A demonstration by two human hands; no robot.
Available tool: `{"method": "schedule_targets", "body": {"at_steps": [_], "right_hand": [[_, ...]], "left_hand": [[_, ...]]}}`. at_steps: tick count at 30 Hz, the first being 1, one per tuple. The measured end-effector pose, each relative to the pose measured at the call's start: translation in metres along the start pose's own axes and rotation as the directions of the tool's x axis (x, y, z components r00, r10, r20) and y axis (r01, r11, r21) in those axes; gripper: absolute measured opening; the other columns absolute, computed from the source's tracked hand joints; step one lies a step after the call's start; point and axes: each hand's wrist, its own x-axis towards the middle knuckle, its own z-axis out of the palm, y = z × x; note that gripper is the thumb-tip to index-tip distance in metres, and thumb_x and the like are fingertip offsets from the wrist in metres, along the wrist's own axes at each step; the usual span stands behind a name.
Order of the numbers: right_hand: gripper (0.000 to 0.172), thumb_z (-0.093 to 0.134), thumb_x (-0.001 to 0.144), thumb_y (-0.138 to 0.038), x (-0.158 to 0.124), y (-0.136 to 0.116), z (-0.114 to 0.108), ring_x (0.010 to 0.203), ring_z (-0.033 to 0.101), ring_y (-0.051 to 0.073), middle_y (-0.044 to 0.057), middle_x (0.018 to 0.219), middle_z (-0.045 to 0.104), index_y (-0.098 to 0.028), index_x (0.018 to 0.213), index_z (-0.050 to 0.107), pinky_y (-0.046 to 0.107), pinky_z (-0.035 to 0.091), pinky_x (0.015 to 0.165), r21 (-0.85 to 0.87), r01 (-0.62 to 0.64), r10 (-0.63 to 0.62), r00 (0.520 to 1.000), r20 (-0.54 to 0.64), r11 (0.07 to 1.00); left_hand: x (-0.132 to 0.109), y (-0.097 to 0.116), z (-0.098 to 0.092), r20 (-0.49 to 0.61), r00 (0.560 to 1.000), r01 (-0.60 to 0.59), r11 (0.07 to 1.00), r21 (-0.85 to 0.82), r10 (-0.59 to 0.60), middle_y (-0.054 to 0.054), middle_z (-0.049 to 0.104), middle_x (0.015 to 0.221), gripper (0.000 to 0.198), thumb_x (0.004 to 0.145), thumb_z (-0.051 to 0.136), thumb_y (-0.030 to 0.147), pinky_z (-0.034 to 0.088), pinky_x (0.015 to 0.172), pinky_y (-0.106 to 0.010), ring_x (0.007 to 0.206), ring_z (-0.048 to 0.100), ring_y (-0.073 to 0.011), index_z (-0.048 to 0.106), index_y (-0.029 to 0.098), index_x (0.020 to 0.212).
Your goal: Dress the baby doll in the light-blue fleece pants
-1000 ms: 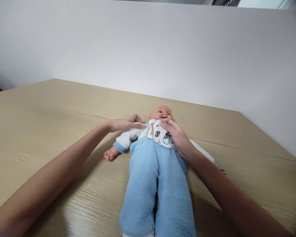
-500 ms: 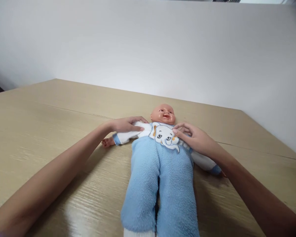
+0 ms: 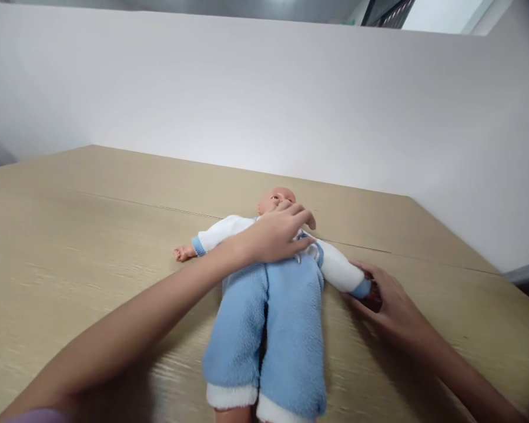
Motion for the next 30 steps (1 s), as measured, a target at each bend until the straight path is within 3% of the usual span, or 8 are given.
{"method": "schedule_targets", "body": {"at_steps": [5,9,12,16,18,20,25,30], "right_hand": [[0.051,0.077,0.087,-0.051,0.001,-0.014,-0.005,0.111,0.077,0.034,0.013,0.129,0.077,-0.027,0.130,0.066,0.049,0.064,0.096,0.183,-0.145,0.150,0.989,-0.012,0.972],[0.063,0.089,0.074,-0.059,0.008,-0.022,-0.009,0.100,0.077,0.034,0.011,0.115,0.079,-0.027,0.124,0.065,0.049,0.063,0.092,0.321,-0.249,0.299,0.947,-0.115,0.914],[0.067,0.095,0.070,-0.059,0.024,-0.027,-0.009,0.107,0.074,0.031,0.008,0.116,0.076,-0.028,0.120,0.065,0.045,0.063,0.096,0.546,-0.187,0.317,0.936,-0.155,0.816],[0.051,0.097,0.070,-0.052,0.055,-0.042,-0.003,0.110,0.069,0.025,0.003,0.106,0.069,-0.027,0.093,0.059,0.038,0.059,0.102,0.718,-0.043,0.276,0.938,-0.211,0.695],[0.050,0.095,0.074,-0.051,0.071,-0.052,0.003,0.111,0.070,0.024,0.003,0.113,0.071,-0.027,0.103,0.063,0.037,0.059,0.099,0.780,-0.047,0.290,0.941,-0.176,0.625],[0.058,0.094,0.075,-0.051,0.085,-0.061,0.012,0.114,0.071,0.024,0.005,0.124,0.073,-0.028,0.121,0.065,0.037,0.060,0.098,0.814,-0.049,0.301,0.941,-0.157,0.578],[0.058,0.093,0.074,-0.054,0.103,-0.071,0.033,0.107,0.073,0.025,0.004,0.111,0.077,-0.027,0.118,0.067,0.037,0.059,0.095,0.774,0.019,0.211,0.958,-0.196,0.633],[0.043,0.067,0.095,-0.068,0.094,-0.067,0.047,0.109,0.074,0.027,0.005,0.109,0.078,-0.027,0.108,0.070,0.040,0.061,0.095,0.683,0.039,0.124,0.974,-0.187,0.730]], "left_hand": [[0.024,0.011,0.037,0.137,0.990,0.023,0.991,0.128,-0.040,-0.014,0.073,0.130,0.033,0.106,0.065,0.040,0.047,0.108,-0.047,0.124,0.063,-0.0333,0.067,0.013,0.127],[0.021,0.008,0.046,0.088,0.995,0.030,0.997,0.072,-0.036,-0.011,0.075,0.125,0.023,0.109,0.062,0.034,0.045,0.107,-0.045,0.118,0.065,-0.0304,0.068,0.016,0.121],[0.018,0.007,0.046,0.017,0.999,-0.028,0.999,-0.047,0.029,-0.010,0.075,0.121,0.021,0.112,0.059,0.035,0.047,0.101,-0.041,0.113,0.066,-0.0266,0.066,0.017,0.118],[0.018,0.006,0.046,-0.065,0.987,-0.154,0.981,-0.118,0.147,-0.010,0.072,0.116,0.028,0.115,0.050,0.041,0.048,0.092,-0.037,0.108,0.066,-0.0249,0.066,0.018,0.120],[0.017,0.006,0.046,-0.086,0.983,-0.170,0.978,-0.119,0.161,-0.011,0.070,0.114,0.031,0.116,0.047,0.042,0.048,0.090,-0.037,0.105,0.066,-0.0250,0.066,0.018,0.122],[0.015,0.005,0.046,-0.116,0.980,-0.178,0.976,-0.123,0.164,-0.012,0.069,0.114,0.032,0.116,0.046,0.042,0.049,0.088,-0.037,0.102,0.066,-0.0252,0.067,0.018,0.123],[0.010,0.003,0.044,-0.190,0.955,-0.253,0.960,-0.118,0.228,-0.015,0.070,0.120,0.033,0.117,0.042,0.041,0.053,0.095,-0.038,0.110,0.066,-0.0263,0.066,0.017,0.121],[0.008,0.004,0.042,-0.222,0.929,-0.308,0.951,-0.018,0.296,-0.016,0.071,0.121,0.040,0.118,0.037,0.042,0.053,0.102,-0.038,0.114,0.066,-0.0254,0.068,0.016,0.118]]}}
